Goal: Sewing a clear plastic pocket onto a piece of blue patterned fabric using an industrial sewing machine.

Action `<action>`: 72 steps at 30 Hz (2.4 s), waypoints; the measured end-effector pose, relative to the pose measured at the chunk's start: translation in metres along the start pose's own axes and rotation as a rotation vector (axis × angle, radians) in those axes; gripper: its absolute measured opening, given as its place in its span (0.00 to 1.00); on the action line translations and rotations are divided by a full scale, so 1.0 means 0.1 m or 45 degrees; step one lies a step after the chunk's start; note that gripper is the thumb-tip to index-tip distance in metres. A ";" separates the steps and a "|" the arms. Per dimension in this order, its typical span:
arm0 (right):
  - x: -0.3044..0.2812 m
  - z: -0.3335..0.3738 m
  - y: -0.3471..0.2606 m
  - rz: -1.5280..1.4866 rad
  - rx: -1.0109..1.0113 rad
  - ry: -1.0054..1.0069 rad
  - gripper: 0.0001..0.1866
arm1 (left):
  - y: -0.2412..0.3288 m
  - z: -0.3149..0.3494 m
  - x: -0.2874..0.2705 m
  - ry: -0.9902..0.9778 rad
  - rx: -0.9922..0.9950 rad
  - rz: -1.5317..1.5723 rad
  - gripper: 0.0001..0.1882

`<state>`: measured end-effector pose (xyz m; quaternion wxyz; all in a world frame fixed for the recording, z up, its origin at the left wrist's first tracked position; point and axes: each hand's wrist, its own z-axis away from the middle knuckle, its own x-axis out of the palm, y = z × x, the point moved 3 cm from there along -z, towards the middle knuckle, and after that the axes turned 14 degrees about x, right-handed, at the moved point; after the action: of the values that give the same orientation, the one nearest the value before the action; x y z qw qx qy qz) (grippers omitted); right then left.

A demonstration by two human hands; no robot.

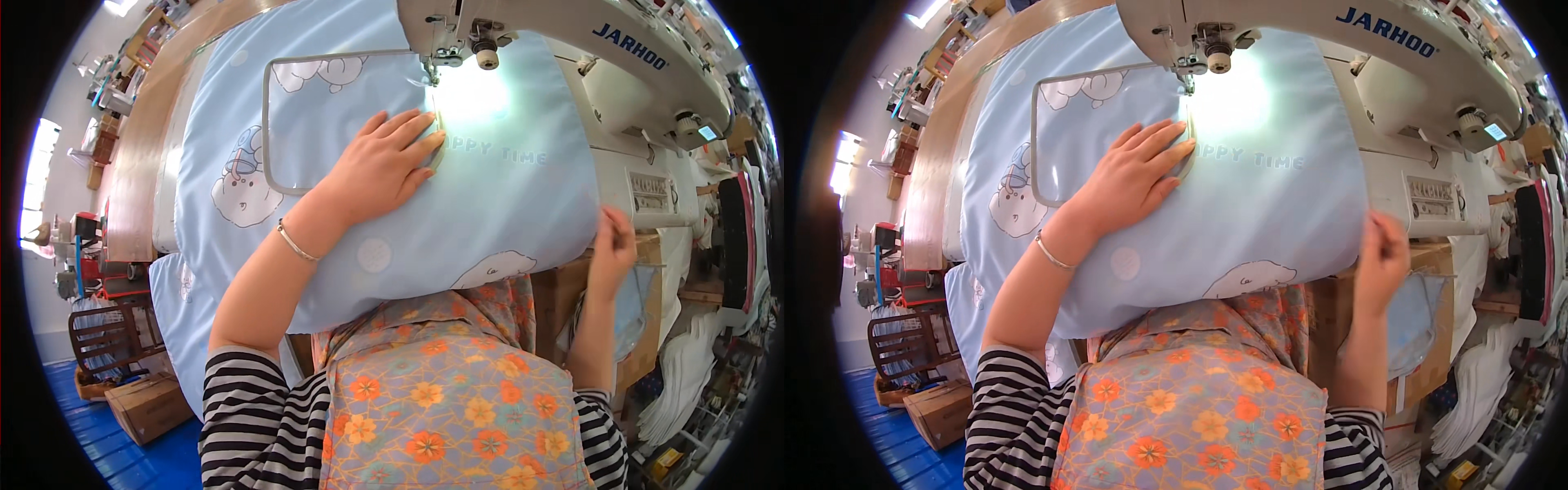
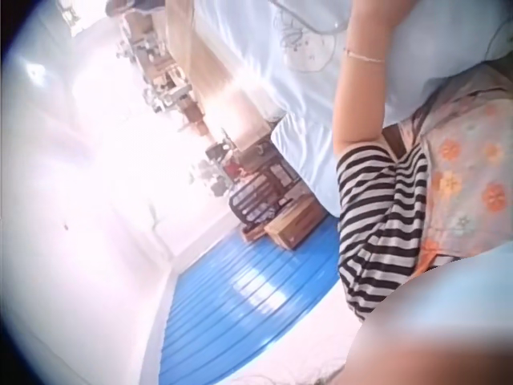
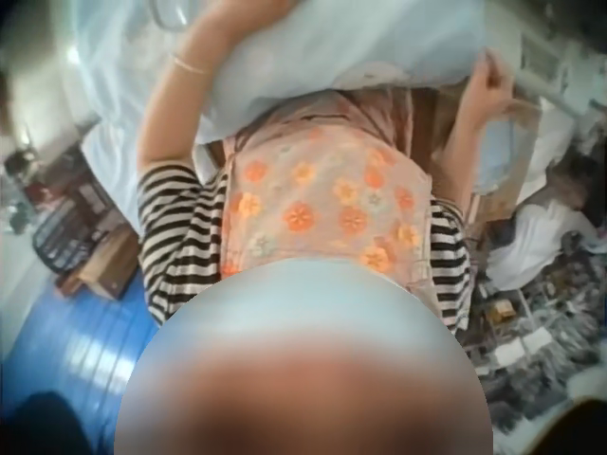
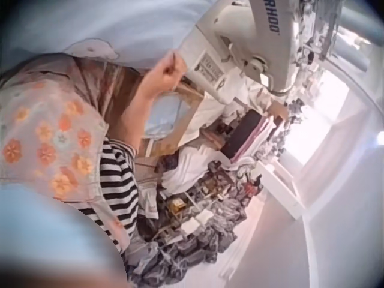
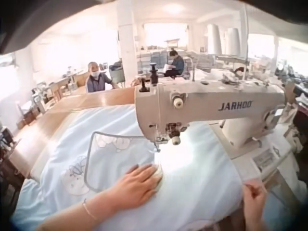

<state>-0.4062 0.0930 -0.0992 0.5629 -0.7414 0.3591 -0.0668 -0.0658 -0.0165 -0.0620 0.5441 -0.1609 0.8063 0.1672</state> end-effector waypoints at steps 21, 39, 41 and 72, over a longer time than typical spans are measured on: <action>-0.23 1.07 1.04 -0.530 1.329 -0.458 0.09 | -0.08 -0.01 -0.01 0.074 0.065 -0.006 0.18; 0.09 1.50 0.53 -1.111 1.425 -0.378 0.13 | -0.49 -0.14 0.05 0.054 -0.023 -0.046 0.15; 0.11 1.50 0.44 -1.051 1.380 -0.302 0.12 | -0.51 -0.15 0.04 0.044 -0.046 -0.042 0.15; 0.15 -0.61 -0.17 0.831 0.167 -0.072 0.26 | -0.45 -0.33 0.03 -0.258 -0.230 -0.240 0.17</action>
<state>-0.4179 0.0382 -0.0666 0.6108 -0.5511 0.5569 0.1145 -0.0742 -0.0712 -0.0573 0.6191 -0.2664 0.7104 0.2023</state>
